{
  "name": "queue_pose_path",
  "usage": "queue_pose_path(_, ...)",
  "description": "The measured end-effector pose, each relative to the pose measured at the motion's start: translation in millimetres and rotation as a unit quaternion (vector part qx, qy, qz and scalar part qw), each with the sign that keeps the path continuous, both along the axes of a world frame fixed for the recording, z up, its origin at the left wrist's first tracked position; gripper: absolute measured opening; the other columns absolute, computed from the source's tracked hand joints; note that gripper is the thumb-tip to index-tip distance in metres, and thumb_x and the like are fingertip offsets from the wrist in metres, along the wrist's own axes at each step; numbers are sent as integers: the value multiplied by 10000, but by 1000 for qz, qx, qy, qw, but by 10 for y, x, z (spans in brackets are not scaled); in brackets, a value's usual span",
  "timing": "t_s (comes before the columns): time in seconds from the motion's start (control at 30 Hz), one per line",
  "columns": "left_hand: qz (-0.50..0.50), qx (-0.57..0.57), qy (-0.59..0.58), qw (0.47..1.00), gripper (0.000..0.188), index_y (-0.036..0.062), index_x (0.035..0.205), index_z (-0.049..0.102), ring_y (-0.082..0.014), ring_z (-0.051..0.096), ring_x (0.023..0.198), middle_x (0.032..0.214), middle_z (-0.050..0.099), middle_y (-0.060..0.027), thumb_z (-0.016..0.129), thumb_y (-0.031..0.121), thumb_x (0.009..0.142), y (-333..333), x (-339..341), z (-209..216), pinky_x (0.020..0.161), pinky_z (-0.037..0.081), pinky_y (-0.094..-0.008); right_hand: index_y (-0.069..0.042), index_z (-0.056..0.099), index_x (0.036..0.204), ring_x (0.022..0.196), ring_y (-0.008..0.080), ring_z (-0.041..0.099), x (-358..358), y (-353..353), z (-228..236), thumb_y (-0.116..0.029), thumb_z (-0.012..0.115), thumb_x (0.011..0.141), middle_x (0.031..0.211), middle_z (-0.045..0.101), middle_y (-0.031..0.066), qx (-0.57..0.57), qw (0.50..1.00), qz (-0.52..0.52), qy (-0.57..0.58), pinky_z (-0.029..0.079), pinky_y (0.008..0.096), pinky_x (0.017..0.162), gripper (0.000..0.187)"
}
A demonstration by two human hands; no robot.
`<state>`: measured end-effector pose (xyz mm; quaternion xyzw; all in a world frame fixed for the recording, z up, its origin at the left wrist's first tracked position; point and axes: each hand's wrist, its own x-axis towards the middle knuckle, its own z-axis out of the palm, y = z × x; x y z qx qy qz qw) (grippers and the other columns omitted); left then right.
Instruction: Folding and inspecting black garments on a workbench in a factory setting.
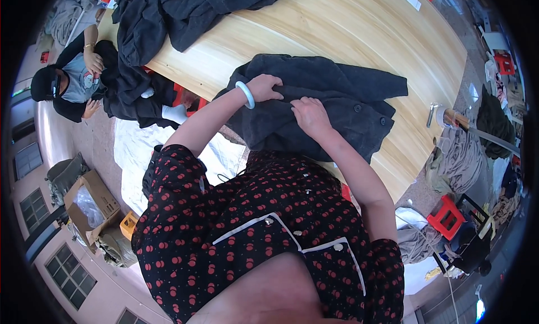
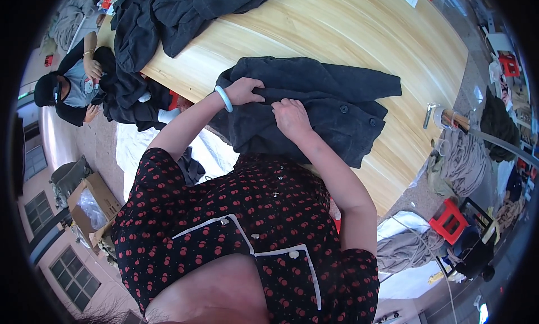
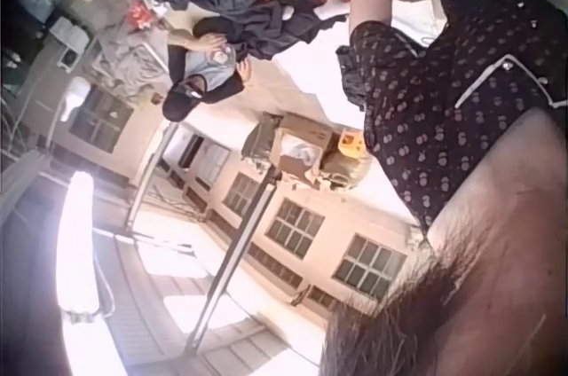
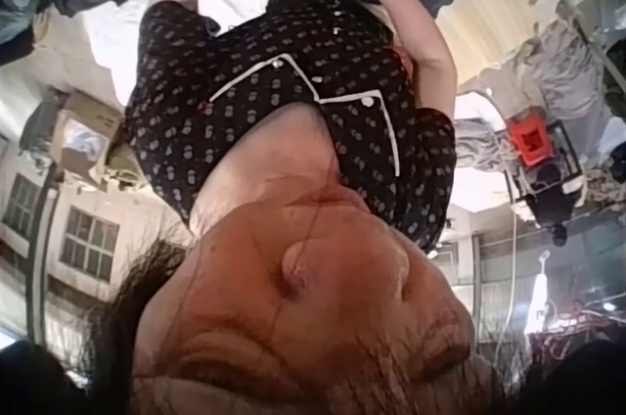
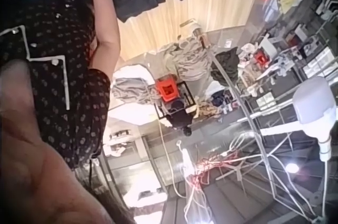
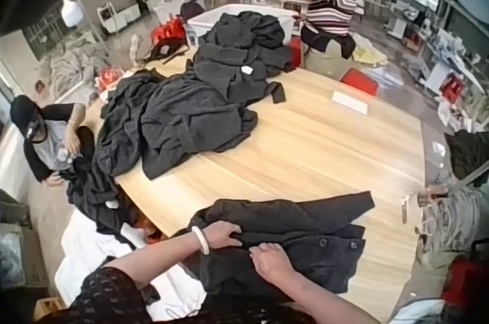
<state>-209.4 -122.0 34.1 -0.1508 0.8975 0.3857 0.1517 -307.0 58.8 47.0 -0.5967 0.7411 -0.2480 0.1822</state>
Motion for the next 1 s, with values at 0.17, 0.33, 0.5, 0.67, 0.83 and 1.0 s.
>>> queue_pose_path(0.17,2,16,7,1000,357,3,891,596,-335,552,823,828,588,-192,623,294,686,15,0,-39,749,436,-369,-12,553,817,802,283,529,25,-120,38,-76,471,754,794,545,145,27,999,21,1,393,371,761,122)
queue_pose_path(0.33,123,174,-29,976,329,-7,915,596,-314,572,800,831,594,-206,576,248,708,27,-66,154,740,435,-351,-7,518,839,788,293,517,48,-221,157,-48,453,739,793,537,146,-36,999,5,-25,395,381,753,126)
queue_pose_path(0.5,156,214,-20,964,343,-31,926,587,-294,570,819,862,593,-211,535,239,722,57,-43,47,753,424,-333,-13,495,810,786,295,511,59,-238,158,-44,474,733,782,529,144,-38,999,-11,-34,396,385,730,86)
queue_pose_path(0.67,139,205,-59,967,358,-57,888,582,-317,554,848,863,585,-214,512,256,730,75,-74,164,782,413,-345,-30,477,785,773,277,512,-2,-206,107,-111,532,745,776,530,130,-21,998,-25,44,394,373,715,105)
queue_pose_path(0.83,-27,41,-15,999,368,-63,818,558,-353,535,852,850,567,-226,492,290,738,173,-42,380,790,415,-383,-37,481,769,768,267,510,-13,-174,120,-123,517,758,762,525,121,3,997,10,82,392,361,720,94)
queue_pose_path(1.0,-33,-81,27,996,331,-67,825,530,-356,519,874,874,547,-235,500,252,740,331,57,293,813,408,-396,-40,485,758,769,262,511,-10,-194,97,-119,489,773,758,523,118,9,994,27,105,393,353,719,80)
